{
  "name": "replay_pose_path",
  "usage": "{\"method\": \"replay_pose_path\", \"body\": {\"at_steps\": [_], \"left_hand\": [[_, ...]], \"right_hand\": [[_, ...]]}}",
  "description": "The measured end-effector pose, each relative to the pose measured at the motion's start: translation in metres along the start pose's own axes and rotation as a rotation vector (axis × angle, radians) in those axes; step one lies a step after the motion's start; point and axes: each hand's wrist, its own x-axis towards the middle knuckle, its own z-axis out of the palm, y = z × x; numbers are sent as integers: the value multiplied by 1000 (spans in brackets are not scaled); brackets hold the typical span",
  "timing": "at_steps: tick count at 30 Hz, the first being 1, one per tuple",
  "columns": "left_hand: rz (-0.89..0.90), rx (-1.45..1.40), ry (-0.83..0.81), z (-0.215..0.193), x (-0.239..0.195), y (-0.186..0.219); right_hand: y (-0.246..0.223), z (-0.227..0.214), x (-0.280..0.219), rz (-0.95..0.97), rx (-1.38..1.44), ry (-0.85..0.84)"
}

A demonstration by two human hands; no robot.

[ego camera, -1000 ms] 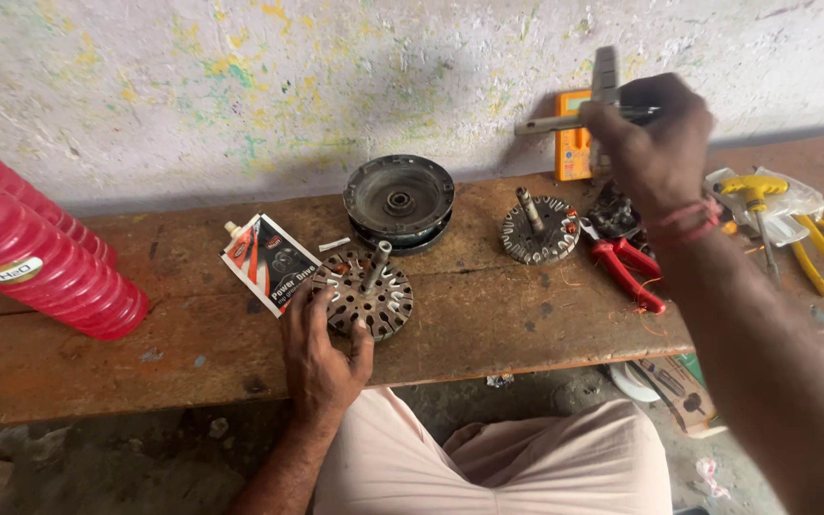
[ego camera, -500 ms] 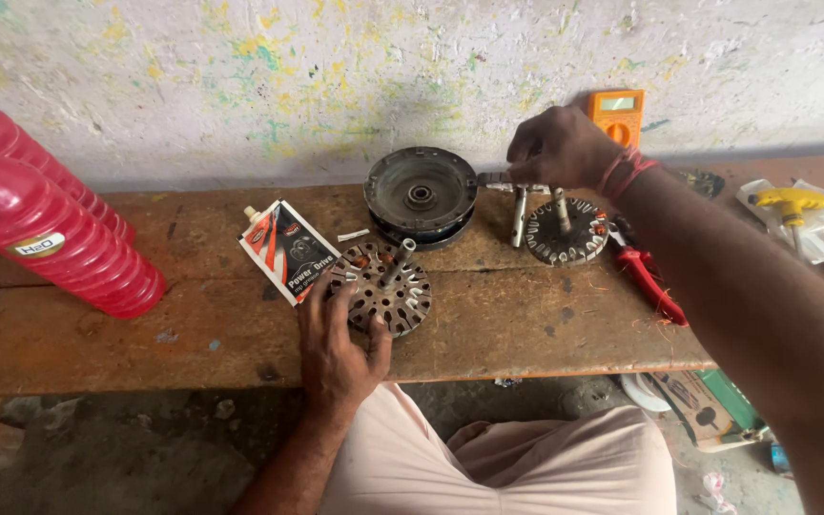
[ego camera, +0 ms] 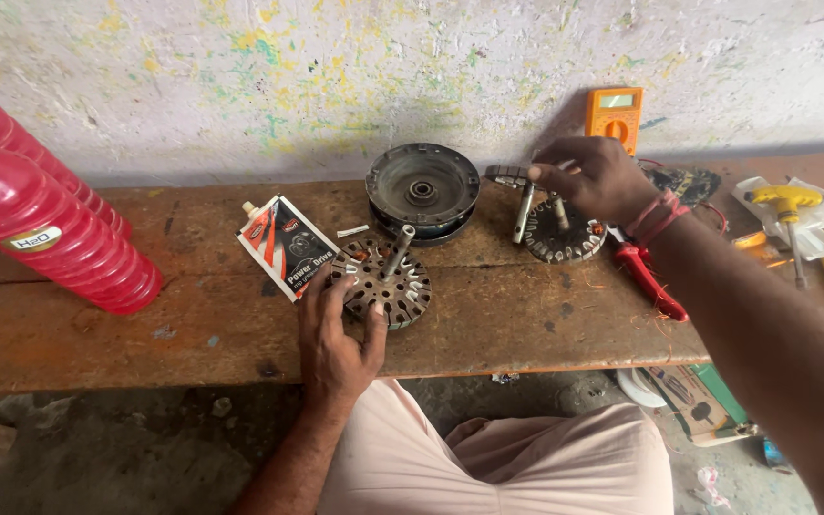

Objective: The person works on a disassembled electric motor rotor, using pliers to strip and trim copper wire ends and adjusting the commutator segments. The person handles the rotor and stator components on a wooden workbench.

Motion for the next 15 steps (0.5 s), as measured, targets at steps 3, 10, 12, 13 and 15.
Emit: {"method": "replay_pose_path", "body": {"at_steps": [3,10,12,13,15], "left_hand": [[10,-38,-1,0,1,-2],[-19,-25,15,-1,2,-2],[-38,-14,42,-2,4,-4],[-109,-61,30,-2,4,-5],[-246,-154,8,-2,10,-7]], "right_hand": [[-18,-3,-19,-59,-37,199],[-64,41,-93,-314,134,314],[-66,59,-103,-210,150,116],[-66,66,-110,-155,152,47],[-62,75,-117,-70,172,13]]}}
